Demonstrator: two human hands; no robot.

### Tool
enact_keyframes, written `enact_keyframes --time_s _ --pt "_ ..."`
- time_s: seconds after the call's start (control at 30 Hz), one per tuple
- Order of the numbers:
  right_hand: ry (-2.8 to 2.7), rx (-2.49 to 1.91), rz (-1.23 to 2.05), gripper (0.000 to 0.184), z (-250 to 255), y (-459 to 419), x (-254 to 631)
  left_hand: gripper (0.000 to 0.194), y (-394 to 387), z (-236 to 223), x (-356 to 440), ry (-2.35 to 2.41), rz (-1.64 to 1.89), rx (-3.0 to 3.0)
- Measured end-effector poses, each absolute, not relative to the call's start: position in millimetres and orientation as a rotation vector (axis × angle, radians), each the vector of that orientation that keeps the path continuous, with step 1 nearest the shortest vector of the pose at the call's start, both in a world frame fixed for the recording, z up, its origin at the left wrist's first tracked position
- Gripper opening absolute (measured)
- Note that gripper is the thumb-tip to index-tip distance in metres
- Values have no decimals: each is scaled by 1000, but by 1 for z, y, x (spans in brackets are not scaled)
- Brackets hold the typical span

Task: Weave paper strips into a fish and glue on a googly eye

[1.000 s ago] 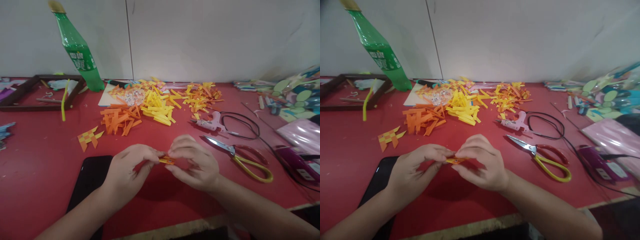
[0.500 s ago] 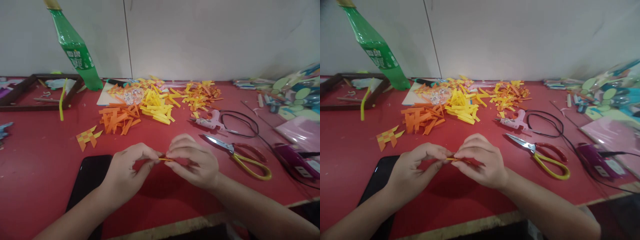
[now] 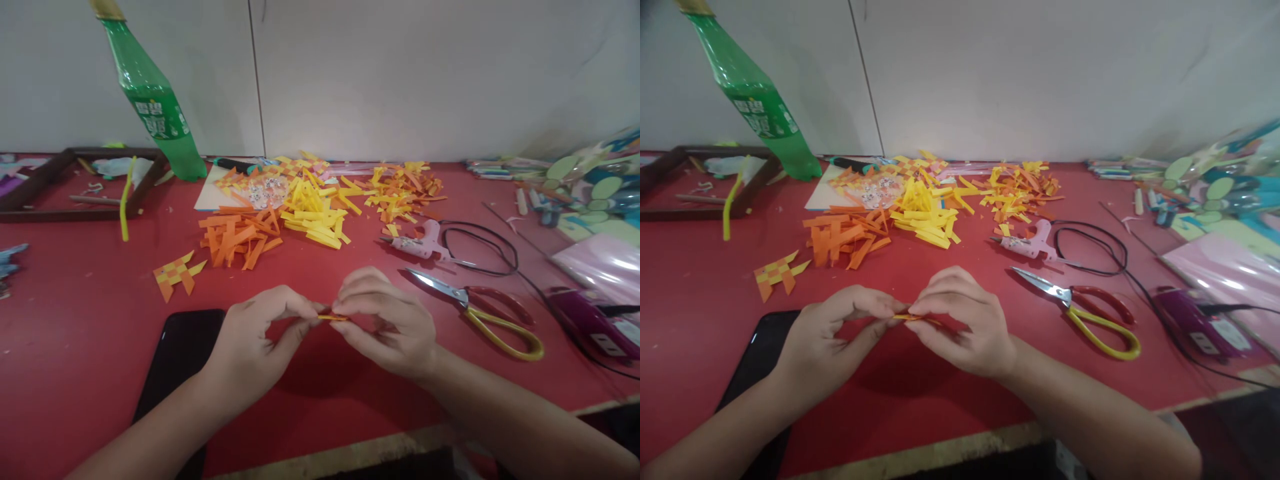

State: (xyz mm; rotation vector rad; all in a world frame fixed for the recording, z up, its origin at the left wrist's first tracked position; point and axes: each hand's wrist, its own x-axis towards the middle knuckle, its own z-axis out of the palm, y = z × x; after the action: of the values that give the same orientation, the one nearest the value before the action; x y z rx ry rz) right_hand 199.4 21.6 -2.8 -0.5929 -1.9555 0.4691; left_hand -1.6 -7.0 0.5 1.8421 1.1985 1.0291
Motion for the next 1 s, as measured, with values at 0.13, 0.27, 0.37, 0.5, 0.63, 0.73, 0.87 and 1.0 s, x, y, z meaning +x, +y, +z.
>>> enact_keyframes --time_s 0.13,0.27,0.37,0.5,0.63,0.73,0.87,1.0 --pt "-1975 -623 471 22 -5 19 201 9 -6 0 -2 1199 1025 1815" --pt "-1897 -780 650 67 -14 18 205 8 2 -2 -4 1232 1045 1560" --pt "-1769 -839 804 58 -20 22 206 15 9 -3 -6 1303 1087 1307" --pt "-1692 -1139 784 23 -25 31 206 20 16 -7 -7 1338 1101 1089" --pt "-1654 -1277 788 45 -31 41 207 24 26 -7 -12 1330 1085 1112" --pt "-1658 -1293 785 51 -34 46 208 21 37 8 -30 1323 1258 1135" --pt "-1661 -1302 773 54 -34 49 209 15 42 43 -75 1578 1318 1186" --pt "-1665 -1292 784 52 -33 48 206 13 38 55 -129 1996 1154 1422"
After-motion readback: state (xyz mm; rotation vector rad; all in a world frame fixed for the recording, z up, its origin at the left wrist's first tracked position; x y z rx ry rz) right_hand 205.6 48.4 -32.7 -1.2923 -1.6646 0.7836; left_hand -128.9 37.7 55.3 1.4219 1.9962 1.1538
